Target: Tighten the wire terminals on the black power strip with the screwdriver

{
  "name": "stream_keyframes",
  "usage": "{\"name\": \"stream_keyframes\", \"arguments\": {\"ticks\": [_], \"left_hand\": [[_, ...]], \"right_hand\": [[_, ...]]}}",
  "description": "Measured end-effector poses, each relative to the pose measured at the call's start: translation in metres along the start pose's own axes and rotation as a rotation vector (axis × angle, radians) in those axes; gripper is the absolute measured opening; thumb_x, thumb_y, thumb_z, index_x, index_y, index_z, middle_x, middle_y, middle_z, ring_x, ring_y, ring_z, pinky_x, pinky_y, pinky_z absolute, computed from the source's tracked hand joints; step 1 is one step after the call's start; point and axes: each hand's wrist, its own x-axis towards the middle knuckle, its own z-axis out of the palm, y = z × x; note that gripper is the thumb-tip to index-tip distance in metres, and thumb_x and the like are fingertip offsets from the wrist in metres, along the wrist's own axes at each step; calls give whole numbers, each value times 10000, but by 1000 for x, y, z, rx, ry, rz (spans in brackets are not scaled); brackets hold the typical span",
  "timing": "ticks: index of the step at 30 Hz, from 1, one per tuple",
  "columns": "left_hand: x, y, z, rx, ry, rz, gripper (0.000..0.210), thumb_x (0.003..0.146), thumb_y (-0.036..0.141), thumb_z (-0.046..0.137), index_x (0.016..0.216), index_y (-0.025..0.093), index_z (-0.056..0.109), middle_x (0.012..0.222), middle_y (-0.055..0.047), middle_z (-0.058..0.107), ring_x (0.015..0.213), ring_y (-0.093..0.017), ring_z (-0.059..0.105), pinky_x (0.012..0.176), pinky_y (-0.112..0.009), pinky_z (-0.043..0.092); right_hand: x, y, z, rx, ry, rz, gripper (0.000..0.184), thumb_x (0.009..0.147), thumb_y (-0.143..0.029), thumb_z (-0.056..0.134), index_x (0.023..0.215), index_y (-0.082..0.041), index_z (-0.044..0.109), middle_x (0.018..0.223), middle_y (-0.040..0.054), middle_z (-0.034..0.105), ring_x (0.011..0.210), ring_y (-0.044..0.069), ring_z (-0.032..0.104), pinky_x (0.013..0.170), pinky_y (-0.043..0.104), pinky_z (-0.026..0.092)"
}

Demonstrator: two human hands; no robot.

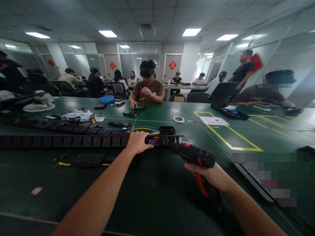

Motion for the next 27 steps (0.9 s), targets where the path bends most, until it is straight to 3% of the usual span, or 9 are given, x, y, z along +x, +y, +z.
{"name": "stream_keyframes", "arguments": {"ticks": [6,12,19,27], "left_hand": [[0,-2,1,2,5,2,709,788,744,709,1328,289,649,1343,-101,683,1240,-363,603,1016,-479,418],[0,-1,1,8,9,8,717,788,741,711,1324,269,649,1316,-99,693,1218,-356,614,1002,-471,427],[0,0,0,7,9,4,712,790,743,708,1327,279,648,1311,-94,692,1215,-357,611,996,-466,422],[1,0,0,5,-2,0,735,796,746,699,1345,259,642,1335,-98,682,1231,-355,603,1012,-481,419]], "right_hand": [[2,3,0,18,-5,-19,270,746,-468,811,879,-239,763,648,-5,619,794,281,643,744,409,541],[3,5,0,12,-8,-30,354,756,-472,804,1016,-233,779,708,11,663,801,281,648,762,409,542],[2,1,-1,-24,-14,-46,283,768,-461,792,943,-239,778,779,32,709,825,282,658,772,403,538],[0,-1,-1,-82,-36,-35,305,806,-483,757,977,-230,758,711,7,667,808,274,656,784,405,530]]}}
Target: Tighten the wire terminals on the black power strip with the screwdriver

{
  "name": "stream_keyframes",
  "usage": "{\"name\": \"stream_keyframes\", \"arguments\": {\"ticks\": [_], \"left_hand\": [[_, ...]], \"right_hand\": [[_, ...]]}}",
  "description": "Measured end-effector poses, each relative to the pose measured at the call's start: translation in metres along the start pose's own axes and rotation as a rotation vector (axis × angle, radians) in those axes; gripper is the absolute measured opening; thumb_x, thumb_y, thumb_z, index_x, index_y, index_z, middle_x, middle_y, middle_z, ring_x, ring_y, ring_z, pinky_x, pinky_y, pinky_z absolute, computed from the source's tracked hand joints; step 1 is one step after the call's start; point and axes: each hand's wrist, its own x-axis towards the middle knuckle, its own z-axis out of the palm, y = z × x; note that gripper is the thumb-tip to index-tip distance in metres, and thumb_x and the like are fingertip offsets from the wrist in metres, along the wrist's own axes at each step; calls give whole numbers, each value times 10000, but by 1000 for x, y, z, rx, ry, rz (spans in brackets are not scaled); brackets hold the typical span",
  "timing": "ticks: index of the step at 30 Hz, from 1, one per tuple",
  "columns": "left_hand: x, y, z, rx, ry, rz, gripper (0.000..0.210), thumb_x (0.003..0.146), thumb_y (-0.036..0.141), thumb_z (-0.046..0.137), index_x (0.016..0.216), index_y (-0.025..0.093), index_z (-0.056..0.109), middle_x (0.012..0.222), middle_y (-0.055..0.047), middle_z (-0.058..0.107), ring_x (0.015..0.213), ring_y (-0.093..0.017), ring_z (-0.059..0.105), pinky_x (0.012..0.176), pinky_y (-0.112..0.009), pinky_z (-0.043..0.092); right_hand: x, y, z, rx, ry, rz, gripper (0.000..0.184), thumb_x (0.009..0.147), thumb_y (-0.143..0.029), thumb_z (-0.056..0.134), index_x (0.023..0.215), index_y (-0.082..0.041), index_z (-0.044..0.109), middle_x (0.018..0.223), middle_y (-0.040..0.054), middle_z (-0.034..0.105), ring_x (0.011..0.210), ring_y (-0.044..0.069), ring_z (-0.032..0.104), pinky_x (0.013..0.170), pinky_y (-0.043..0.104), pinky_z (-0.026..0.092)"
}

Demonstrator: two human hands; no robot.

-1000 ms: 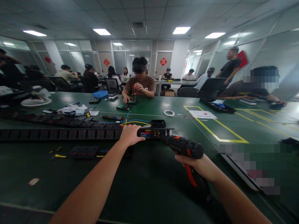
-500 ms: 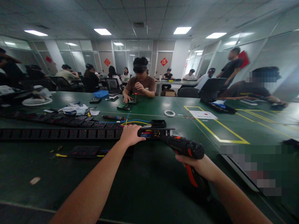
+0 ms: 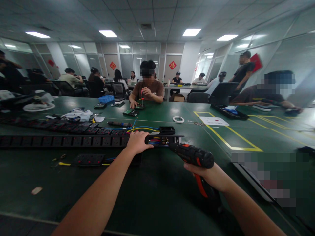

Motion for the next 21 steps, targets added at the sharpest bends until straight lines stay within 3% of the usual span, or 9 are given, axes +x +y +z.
{"name": "stream_keyframes", "arguments": {"ticks": [12,21], "left_hand": [[0,0,-1,5,-7,-2,723,795,749,696,1341,278,642,1324,-102,685,1228,-360,603,1010,-474,415],[-1,-1,1,20,7,3,717,795,749,702,1324,267,656,1328,-103,688,1223,-358,610,1007,-481,427]], "right_hand": [[1,2,-1,15,-15,13,279,794,-494,758,742,-226,702,643,-2,622,677,220,595,685,359,493],[-1,5,3,116,2,75,306,785,-483,759,826,-184,713,681,21,673,675,219,620,697,363,472]]}}
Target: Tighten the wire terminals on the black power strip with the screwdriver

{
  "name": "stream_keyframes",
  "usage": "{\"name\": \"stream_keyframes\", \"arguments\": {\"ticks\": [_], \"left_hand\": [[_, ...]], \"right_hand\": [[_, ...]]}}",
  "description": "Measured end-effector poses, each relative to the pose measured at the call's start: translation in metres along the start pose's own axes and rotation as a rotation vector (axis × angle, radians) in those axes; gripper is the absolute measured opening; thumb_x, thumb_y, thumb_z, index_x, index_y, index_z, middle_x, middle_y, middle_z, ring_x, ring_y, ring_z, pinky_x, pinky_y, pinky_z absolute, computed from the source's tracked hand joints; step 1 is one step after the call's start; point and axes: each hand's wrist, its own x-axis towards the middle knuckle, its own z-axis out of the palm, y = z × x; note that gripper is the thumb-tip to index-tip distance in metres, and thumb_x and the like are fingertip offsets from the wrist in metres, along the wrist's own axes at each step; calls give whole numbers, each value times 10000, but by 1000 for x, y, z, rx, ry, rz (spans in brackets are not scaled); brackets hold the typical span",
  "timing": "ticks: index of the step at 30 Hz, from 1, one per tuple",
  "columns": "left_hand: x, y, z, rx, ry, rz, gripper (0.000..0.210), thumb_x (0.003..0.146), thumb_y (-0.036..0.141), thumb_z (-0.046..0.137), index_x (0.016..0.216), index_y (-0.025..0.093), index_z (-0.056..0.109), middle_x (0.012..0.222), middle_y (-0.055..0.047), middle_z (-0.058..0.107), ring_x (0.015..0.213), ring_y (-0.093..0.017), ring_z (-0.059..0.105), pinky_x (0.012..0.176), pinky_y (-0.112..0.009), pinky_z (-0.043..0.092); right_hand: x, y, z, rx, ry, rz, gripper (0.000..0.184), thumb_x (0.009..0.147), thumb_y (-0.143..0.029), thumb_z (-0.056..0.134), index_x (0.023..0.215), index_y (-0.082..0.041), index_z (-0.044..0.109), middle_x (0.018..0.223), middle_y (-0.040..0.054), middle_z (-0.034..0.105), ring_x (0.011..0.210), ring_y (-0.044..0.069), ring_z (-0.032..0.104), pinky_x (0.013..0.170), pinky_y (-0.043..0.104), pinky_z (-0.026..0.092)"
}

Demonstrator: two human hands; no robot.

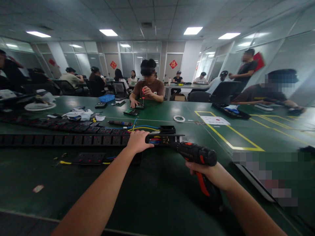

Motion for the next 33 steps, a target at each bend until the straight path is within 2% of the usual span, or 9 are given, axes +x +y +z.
{"name": "stream_keyframes", "arguments": {"ticks": [5,12,16,21,28,33], "left_hand": [[0,0,0,0,0,-4,709,801,754,692,1334,289,649,1338,-99,685,1224,-354,610,1010,-468,426],[1,0,-1,-1,-13,-1,712,804,756,683,1333,281,650,1336,-102,681,1222,-357,604,1008,-473,427],[1,-1,0,-19,-15,-3,722,805,753,683,1346,278,644,1339,-108,677,1234,-368,596,1019,-492,417],[0,0,-1,-21,-13,-5,719,806,750,685,1343,274,645,1351,-109,671,1241,-375,593,1020,-498,415],[0,1,-1,-14,-10,-2,720,802,751,693,1332,267,652,1329,-107,684,1227,-367,604,1012,-488,419],[1,0,0,-8,-4,-2,715,799,758,689,1327,278,650,1336,-104,685,1228,-359,602,1008,-476,421]], "right_hand": [[0,-1,1,68,-4,-10,325,766,-465,786,902,-175,727,771,44,722,716,235,668,734,376,510],[-1,-4,0,-15,6,11,297,762,-479,771,777,-192,696,647,7,658,635,207,611,652,346,475],[0,-6,0,-45,20,-1,306,753,-492,770,852,-209,711,626,-14,623,627,209,596,635,346,482],[0,-6,0,-80,25,-16,310,757,-495,772,883,-214,741,627,-11,621,694,236,625,690,361,511],[0,-8,1,-90,21,-59,271,770,-476,768,703,-228,680,638,-3,614,712,236,611,707,371,516],[0,-10,0,-100,8,-87,266,788,-462,762,695,-229,673,682,10,638,788,257,635,767,388,527]]}}
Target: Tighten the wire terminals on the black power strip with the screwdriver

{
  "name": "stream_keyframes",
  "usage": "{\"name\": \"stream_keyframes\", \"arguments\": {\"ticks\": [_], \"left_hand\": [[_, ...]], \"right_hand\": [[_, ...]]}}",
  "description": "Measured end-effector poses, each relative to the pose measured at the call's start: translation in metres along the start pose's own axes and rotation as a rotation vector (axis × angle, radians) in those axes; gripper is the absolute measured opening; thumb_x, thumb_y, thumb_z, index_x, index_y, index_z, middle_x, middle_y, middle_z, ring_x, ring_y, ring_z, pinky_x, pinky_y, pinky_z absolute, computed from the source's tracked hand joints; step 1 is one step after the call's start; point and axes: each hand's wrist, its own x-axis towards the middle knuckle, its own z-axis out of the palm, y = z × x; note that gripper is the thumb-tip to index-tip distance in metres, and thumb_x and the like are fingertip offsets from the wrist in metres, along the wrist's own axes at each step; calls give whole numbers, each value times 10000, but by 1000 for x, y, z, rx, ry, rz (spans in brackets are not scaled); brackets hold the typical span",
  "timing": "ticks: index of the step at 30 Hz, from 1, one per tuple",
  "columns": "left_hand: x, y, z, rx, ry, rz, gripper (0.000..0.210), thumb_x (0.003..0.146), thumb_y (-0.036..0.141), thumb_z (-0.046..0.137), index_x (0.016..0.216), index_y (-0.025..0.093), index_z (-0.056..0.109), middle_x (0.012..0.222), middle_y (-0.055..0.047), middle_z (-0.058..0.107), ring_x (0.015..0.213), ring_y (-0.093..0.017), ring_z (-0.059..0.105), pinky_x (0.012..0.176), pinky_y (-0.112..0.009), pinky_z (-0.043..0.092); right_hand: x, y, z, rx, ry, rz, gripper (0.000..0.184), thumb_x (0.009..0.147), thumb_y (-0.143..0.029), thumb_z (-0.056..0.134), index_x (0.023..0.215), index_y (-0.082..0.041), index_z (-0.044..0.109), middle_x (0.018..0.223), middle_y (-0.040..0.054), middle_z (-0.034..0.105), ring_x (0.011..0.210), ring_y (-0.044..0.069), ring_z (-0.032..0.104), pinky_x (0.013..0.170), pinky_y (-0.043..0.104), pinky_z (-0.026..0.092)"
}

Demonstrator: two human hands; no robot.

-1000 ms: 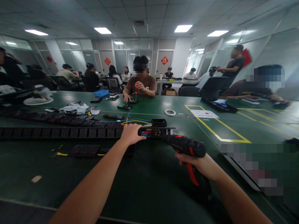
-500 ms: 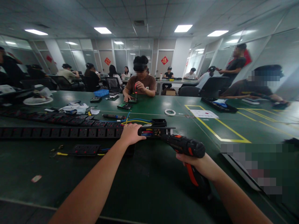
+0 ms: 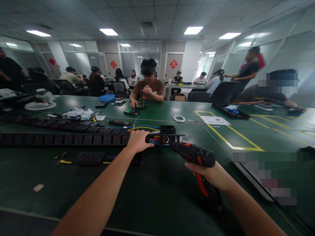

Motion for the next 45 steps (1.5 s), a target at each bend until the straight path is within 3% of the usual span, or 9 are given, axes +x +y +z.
{"name": "stream_keyframes", "arguments": {"ticks": [15,26,40,45], "left_hand": [[2,-2,5,-23,-1,1,751,791,773,682,1352,276,638,1341,-108,674,1240,-371,590,1026,-504,407],[0,0,0,-14,-12,-1,712,804,752,685,1342,286,642,1345,-105,673,1243,-371,588,1040,-500,398],[1,-2,3,-15,7,8,741,795,762,688,1350,273,641,1342,-102,679,1237,-363,596,1020,-498,415],[1,-1,1,-23,-7,-3,732,793,754,697,1350,282,642,1350,-105,670,1253,-381,584,1028,-503,406]], "right_hand": [[-1,1,0,-9,-9,55,353,788,-502,750,1002,-221,737,621,-22,609,596,205,565,628,350,483],[0,5,0,45,22,120,325,739,-515,784,770,-202,704,630,1,638,596,194,570,591,329,456],[-2,-2,1,35,15,79,291,747,-484,774,854,-220,718,622,-16,607,640,218,591,658,355,488],[0,1,0,33,23,40,237,749,-457,780,748,-233,703,661,8,628,745,257,629,725,386,517]]}}
